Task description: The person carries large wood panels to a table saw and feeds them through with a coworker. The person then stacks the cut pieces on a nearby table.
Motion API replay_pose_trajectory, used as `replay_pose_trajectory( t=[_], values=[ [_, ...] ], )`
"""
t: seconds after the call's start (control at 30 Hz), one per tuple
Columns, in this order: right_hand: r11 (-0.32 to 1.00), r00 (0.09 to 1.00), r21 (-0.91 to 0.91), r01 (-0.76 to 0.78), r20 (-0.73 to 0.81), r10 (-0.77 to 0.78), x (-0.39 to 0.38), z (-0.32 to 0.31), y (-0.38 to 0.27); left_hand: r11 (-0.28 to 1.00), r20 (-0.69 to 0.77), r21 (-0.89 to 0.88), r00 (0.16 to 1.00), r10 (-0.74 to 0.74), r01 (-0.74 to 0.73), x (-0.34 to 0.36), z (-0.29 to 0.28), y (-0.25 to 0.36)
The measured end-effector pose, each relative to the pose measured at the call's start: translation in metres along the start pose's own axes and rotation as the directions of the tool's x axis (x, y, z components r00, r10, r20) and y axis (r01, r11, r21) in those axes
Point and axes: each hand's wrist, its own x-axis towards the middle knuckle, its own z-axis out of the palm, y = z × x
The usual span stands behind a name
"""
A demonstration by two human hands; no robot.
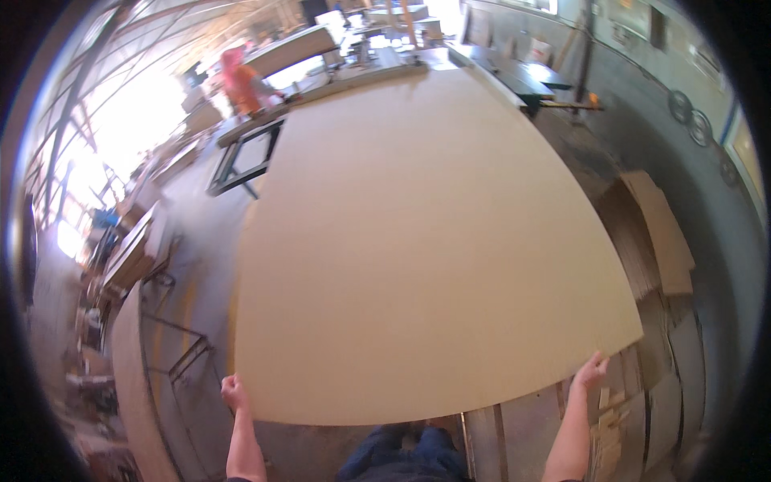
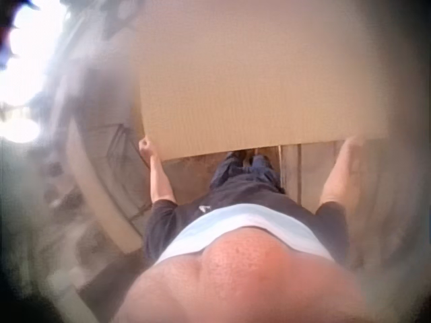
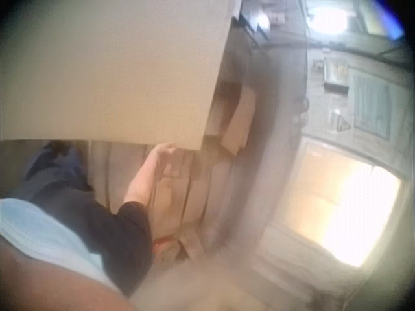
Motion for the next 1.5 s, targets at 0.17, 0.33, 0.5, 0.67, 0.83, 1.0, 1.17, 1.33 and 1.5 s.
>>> replay_pose_trajectory(
  t=[0.17,0.33,0.5,0.67,0.83,1.0,1.17,1.33,1.5],
  values=[
    [0.966,0.994,-0.255,-0.049,0.079,0.072,-0.017,-0.004,-0.025,0.997,0.044,-0.059,0.998,-0.042,0.045,0.001,-0.016,-0.015],
    [0.862,0.926,-0.419,0.287,-0.108,-0.361,-0.059,-0.026,-0.054,0.981,0.160,-0.173,0.985,-0.061,0.089,0.002,-0.008,-0.025],
    [0.682,0.700,-0.156,0.714,0.149,-0.698,-0.214,-0.014,-0.110,0.951,0.279,-0.299,0.960,0.004,0.083,0.001,-0.012,-0.035],
    [0.571,0.275,0.454,0.684,0.565,-0.778,-0.540,0.010,-0.262,0.883,0.402,-0.466,0.902,0.159,0.052,-0.003,-0.016,-0.062],
    [0.469,-0.062,0.608,0.641,0.650,-0.758,-0.767,0.063,-0.342,0.839,0.714,-0.520,0.620,0.325,0.159,0.013,-0.045,-0.075],
    [0.439,-0.010,0.460,0.772,0.698,-0.716,-0.861,0.114,-0.374,0.880,0.800,-0.462,0.480,0.360,0.109,0.077,-0.055,-0.126],
    [0.363,0.082,0.332,0.871,0.629,-0.773,-0.886,0.150,-0.374,0.816,0.761,-0.490,0.607,0.229,0.307,0.152,-0.044,-0.171],
    [0.368,0.140,0.292,0.883,0.585,-0.799,-0.901,0.154,-0.379,0.916,0.895,-0.303,0.409,0.178,0.263,0.230,-0.025,-0.214],
    [0.326,0.145,0.277,0.904,0.519,-0.843,-0.904,0.172,-0.379,0.862,0.938,-0.259,0.326,0.117,0.436,0.302,0.038,-0.216]
  ],
)
